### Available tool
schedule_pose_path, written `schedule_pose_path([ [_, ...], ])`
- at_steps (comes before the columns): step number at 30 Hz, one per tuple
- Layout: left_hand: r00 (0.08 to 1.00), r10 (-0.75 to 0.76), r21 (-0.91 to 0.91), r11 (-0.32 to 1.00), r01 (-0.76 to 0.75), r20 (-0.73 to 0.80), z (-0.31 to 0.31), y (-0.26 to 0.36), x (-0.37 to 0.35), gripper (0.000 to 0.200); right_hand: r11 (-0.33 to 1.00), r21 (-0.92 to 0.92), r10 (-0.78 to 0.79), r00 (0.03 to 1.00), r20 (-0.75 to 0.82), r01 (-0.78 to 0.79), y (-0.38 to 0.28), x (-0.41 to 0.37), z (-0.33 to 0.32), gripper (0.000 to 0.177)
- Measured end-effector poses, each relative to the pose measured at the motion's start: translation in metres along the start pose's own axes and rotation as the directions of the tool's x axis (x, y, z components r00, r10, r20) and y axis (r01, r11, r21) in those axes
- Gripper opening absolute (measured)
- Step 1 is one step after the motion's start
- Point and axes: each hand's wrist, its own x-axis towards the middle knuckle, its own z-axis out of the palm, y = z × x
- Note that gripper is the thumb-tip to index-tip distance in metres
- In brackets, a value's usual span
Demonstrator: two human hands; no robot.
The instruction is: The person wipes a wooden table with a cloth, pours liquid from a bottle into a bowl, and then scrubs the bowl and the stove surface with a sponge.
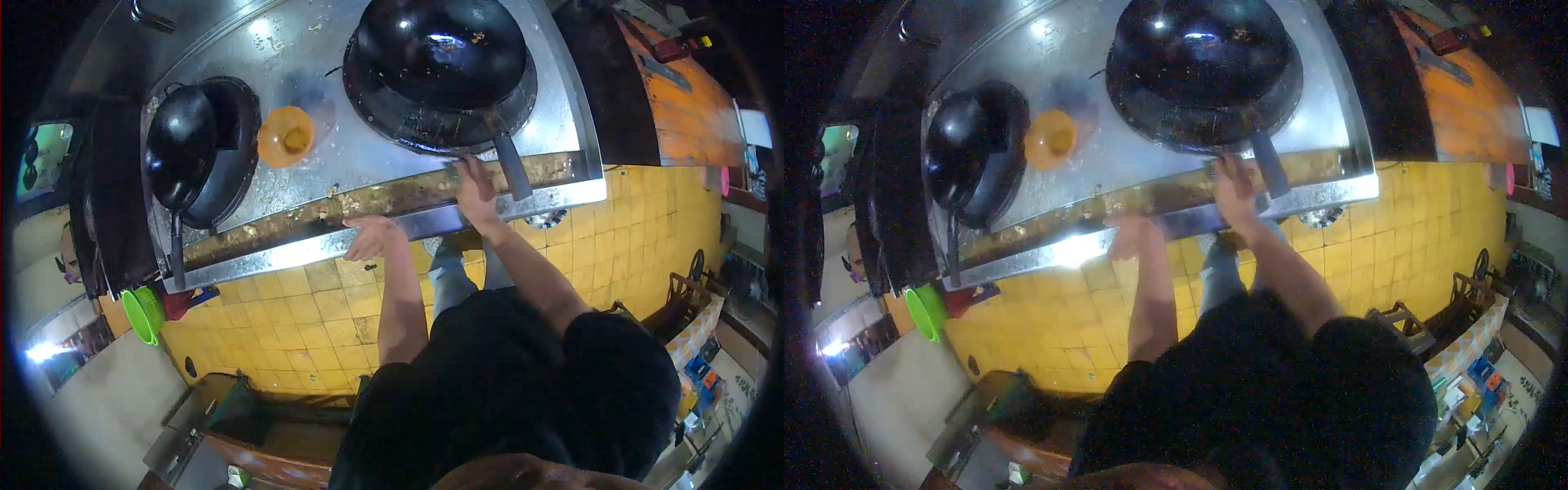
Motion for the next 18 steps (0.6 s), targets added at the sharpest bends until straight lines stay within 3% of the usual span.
schedule_pose_path([
  [4, 0.967, 0.250, 0.290, 0.923, -0.254, 0.052, 0.019, -0.024, 0.003, 0.083, 0.989, -0.143, 0.037, 0.999, -0.038, -0.042, 0.004, -0.013, -0.027, 0.039],
  [5, 0.964, 0.261, 0.289, 0.920, -0.265, 0.054, 0.007, -0.014, -0.001, 0.083, 0.998, 0.018, -0.058, 0.998, 0.013, 0.057, -0.011, -0.004, -0.022, 0.037],
  [6, 0.991, 0.131, 0.130, 0.983, -0.130, -0.004, -0.004, -0.004, -0.004, 0.085, 0.972, 0.183, -0.156, 0.987, 0.046, 0.145, -0.026, 0.006, -0.017, 0.035],
  [7, 0.999, -0.008, -0.039, 0.999, 0.007, -0.036, -0.008, 0.001, -0.005, 0.086, 0.971, 0.135, -0.207, 0.977, 0.049, 0.199, -0.043, 0.018, -0.011, 0.034],
  [9, 0.998, 0.011, -0.014, 1.000, -0.012, -0.055, -0.005, 0.002, -0.005, 0.086, 0.967, 0.087, -0.246, 0.968, 0.050, 0.241, -0.052, 0.036, -0.002, 0.032],
  [12, 0.998, 0.046, -0.009, 0.999, -0.047, -0.050, -0.007, 0.003, -0.004, 0.087, 0.991, 0.031, -0.129, 0.983, 0.133, 0.127, -0.028, 0.040, 0.014, 0.031],
  [13, 0.998, 0.053, -0.007, 0.999, -0.053, -0.044, -0.008, 0.002, -0.005, 0.087, 0.942, 0.332, -0.090, 0.989, 0.119, 0.046, -0.003, 0.030, 0.022, 0.031],
  [14, 0.998, 0.054, -0.004, 0.999, -0.055, -0.038, -0.009, 0.001, -0.006, 0.087, 0.799, 0.601, -0.051, 0.992, 0.115, -0.029, 0.018, 0.020, 0.021, 0.031],
  [16, 0.998, 0.046, -0.008, 0.999, -0.047, -0.030, -0.011, 0.004, -0.007, 0.087, 0.719, 0.615, 0.265, 0.946, 0.188, -0.324, 0.032, 0.017, -0.025, 0.029],
  [17, 0.999, 0.039, -0.011, 0.999, -0.039, -0.029, -0.012, 0.006, -0.007, 0.087, 0.721, 0.613, 0.263, 0.946, 0.187, -0.322, 0.041, 0.011, -0.039, 0.029],
  [18, 0.999, 0.032, -0.011, 0.999, -0.032, -0.027, -0.015, 0.005, -0.007, 0.087, 0.929, 0.267, 0.258, 0.966, 0.027, -0.256, 0.049, 0.003, -0.053, 0.030],
])
